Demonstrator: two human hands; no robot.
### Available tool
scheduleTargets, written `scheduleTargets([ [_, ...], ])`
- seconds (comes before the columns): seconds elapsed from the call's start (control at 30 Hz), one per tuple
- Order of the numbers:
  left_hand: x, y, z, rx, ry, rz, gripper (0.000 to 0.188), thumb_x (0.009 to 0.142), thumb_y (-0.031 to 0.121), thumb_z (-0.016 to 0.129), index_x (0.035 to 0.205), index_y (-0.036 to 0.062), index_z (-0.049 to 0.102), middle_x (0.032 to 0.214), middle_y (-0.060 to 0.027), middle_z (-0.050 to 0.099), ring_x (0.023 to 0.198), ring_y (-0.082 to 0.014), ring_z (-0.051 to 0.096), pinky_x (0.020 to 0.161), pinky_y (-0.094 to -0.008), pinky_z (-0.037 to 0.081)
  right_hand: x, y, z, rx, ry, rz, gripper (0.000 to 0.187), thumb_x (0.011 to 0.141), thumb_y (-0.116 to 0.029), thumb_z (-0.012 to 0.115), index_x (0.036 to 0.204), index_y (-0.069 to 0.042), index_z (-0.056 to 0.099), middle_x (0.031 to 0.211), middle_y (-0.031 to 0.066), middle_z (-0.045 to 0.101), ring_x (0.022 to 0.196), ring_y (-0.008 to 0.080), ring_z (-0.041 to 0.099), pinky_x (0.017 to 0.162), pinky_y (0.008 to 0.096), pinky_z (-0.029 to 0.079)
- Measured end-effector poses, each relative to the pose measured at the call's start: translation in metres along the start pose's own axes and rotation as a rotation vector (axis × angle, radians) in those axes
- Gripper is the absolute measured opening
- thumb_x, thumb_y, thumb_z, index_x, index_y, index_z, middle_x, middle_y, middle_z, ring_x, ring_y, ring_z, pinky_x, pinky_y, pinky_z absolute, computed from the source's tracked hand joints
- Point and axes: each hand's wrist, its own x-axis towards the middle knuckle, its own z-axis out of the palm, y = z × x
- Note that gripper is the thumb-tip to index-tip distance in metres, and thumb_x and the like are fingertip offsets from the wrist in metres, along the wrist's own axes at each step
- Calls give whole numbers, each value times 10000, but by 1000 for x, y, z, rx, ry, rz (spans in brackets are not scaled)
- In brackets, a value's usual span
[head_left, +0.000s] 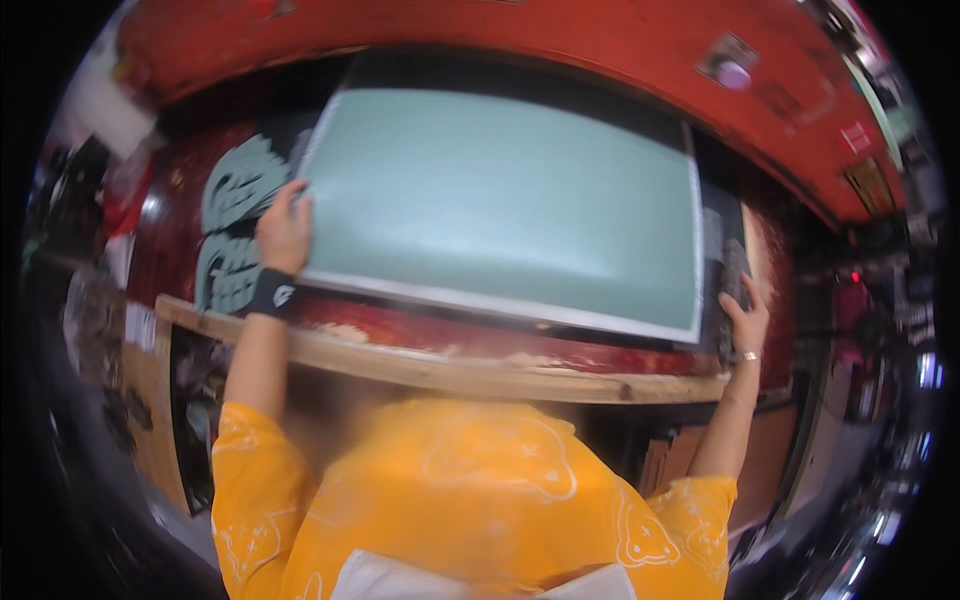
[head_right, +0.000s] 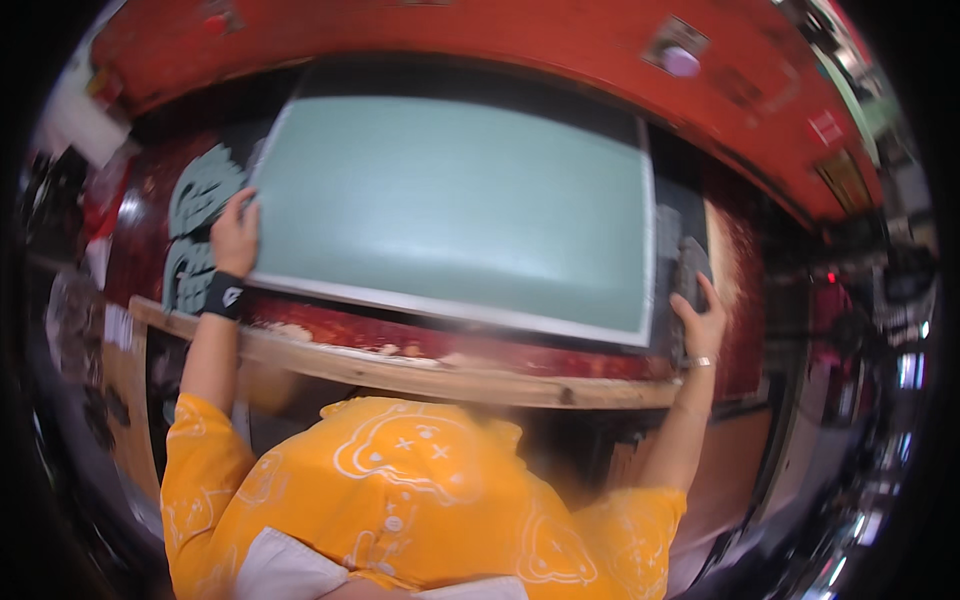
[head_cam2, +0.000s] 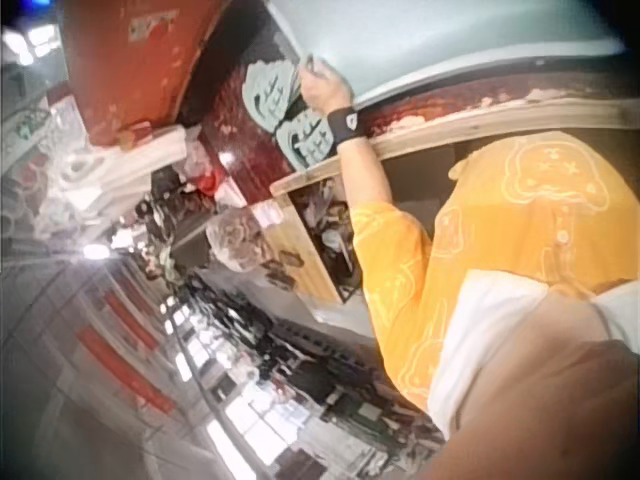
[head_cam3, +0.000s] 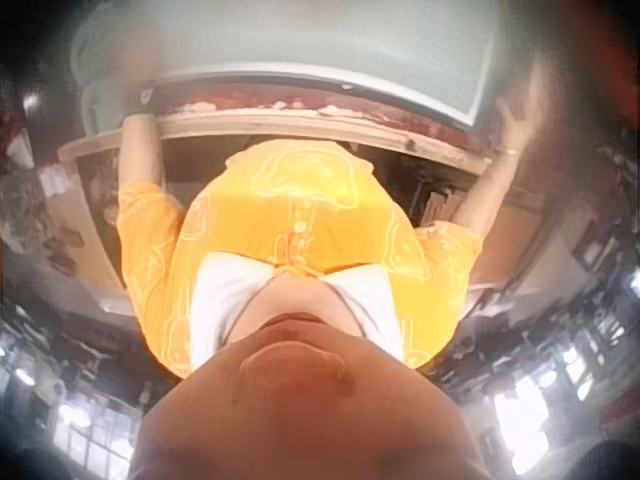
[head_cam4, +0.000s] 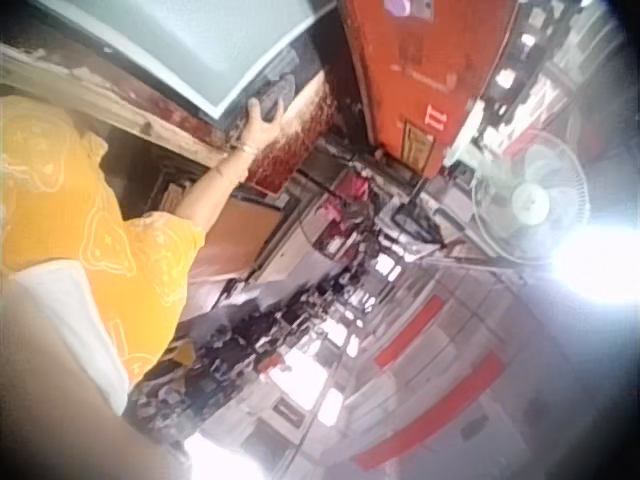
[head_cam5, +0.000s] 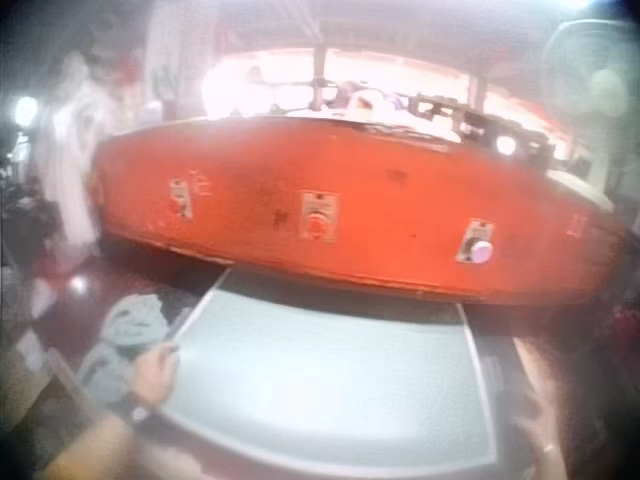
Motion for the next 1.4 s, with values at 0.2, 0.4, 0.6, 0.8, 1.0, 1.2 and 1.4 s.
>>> scheduleTargets([
  [0.2,2,0,-14,-76,-89,154,309,872,254,597,1158,140,614,968,-151,674,875,-365,637,752,-429,503,-84,-140,124,39,-159,-319,691,610,-219,768,1247,-25,583,1414,206,431,1305,291,420,1080,372,306],
  [0.4,2,-18,-46,-54,-357,268,349,840,264,631,1164,135,621,950,-130,682,805,-334,646,686,-403,524,-140,-240,293,-4,-342,-494,649,575,-234,778,1197,-118,633,1394,230,438,1289,363,427,1067,417,343],
  [0.6,-1,-24,-52,-47,-337,364,371,798,255,673,1149,148,626,902,-62,535,857,-242,562,667,-390,495,-151,-273,407,-337,-107,-684,604,557,-295,798,1136,-201,659,1336,183,481,1117,397,475,954,465,400],
  [0.8,-1,-31,-51,-250,-321,306,392,770,208,712,1140,104,634,941,-84,509,879,-274,537,702,-382,470,-150,-284,444,-512,9,-654,574,572,-304,783,1121,-190,664,1333,177,487,1090,393,473,934,461,404],
  [1.0,2,-33,-49,-299,-375,248,413,759,206,725,1138,86,616,964,-95,512,901,-289,546,716,-388,475,-153,-285,447,-552,-7,-658,548,588,-291,773,1114,-189,656,1328,171,478,1095,406,448,953,459,381],
  [1.2,5,-30,-51,-321,-374,224,415,751,179,730,1137,78,612,971,-104,512,893,-295,542,720,-390,473,-154,-291,450,-599,-18,-602,598,593,-283,771,1163,-203,610,1375,150,425,1092,401,438,950,471,374],
  [1.4,7,-26,-65,-242,-368,273,383,741,130,730,1107,71,635,1022,-112,522,905,-294,542,728,-371,476,-145,-272,417,-425,-216,-696,634,676,-294,762,1258,-174,540,1397,206,377,1229,398,400,1006,500,338],
])
